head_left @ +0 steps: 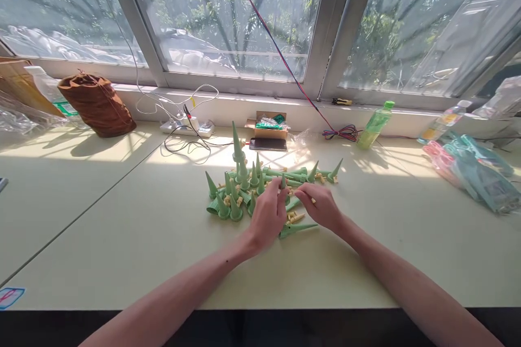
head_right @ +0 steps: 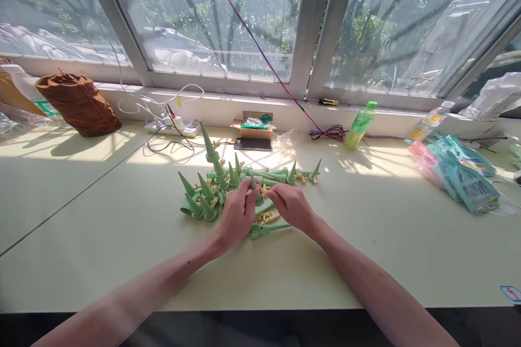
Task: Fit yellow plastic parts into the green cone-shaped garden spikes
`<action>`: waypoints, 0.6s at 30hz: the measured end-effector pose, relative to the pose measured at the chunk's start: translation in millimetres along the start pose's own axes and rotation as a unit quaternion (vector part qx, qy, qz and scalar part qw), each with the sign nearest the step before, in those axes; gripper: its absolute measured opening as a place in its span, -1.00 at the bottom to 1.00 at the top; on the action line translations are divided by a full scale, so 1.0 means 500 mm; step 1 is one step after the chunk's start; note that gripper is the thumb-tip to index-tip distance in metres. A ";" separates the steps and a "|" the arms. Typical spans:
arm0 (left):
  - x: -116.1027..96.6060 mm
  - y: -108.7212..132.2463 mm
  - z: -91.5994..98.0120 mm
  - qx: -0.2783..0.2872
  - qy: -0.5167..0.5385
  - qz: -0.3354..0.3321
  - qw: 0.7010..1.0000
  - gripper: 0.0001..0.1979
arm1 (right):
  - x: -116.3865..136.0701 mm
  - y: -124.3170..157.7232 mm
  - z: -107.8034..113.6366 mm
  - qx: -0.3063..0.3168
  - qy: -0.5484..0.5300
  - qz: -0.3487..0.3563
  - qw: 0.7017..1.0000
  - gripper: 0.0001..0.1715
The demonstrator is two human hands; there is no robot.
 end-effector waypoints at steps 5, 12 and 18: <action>0.003 0.001 -0.001 -0.004 -0.005 -0.001 1.000 -0.83 | -0.007 0.001 0.000 0.003 -0.003 -0.025 1.000 -0.65; 0.003 -0.003 0.003 -0.015 0.001 0.007 1.000 -0.84 | 0.002 0.003 -0.001 0.009 -0.051 0.002 0.999 -0.89; 0.002 -0.002 0.002 -0.011 -0.011 0.008 1.000 -0.84 | 0.003 0.002 -0.001 0.006 -0.026 0.009 1.000 -0.88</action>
Point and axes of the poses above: each hand's wrist, its own y-axis away from the middle knuckle, its own z-axis out of the back of the hand, x = y × z, the point moved 5 cm from there along -y, towards the middle knuckle, and after that the axes turned 1 degree about x, right-handed, at the moved point
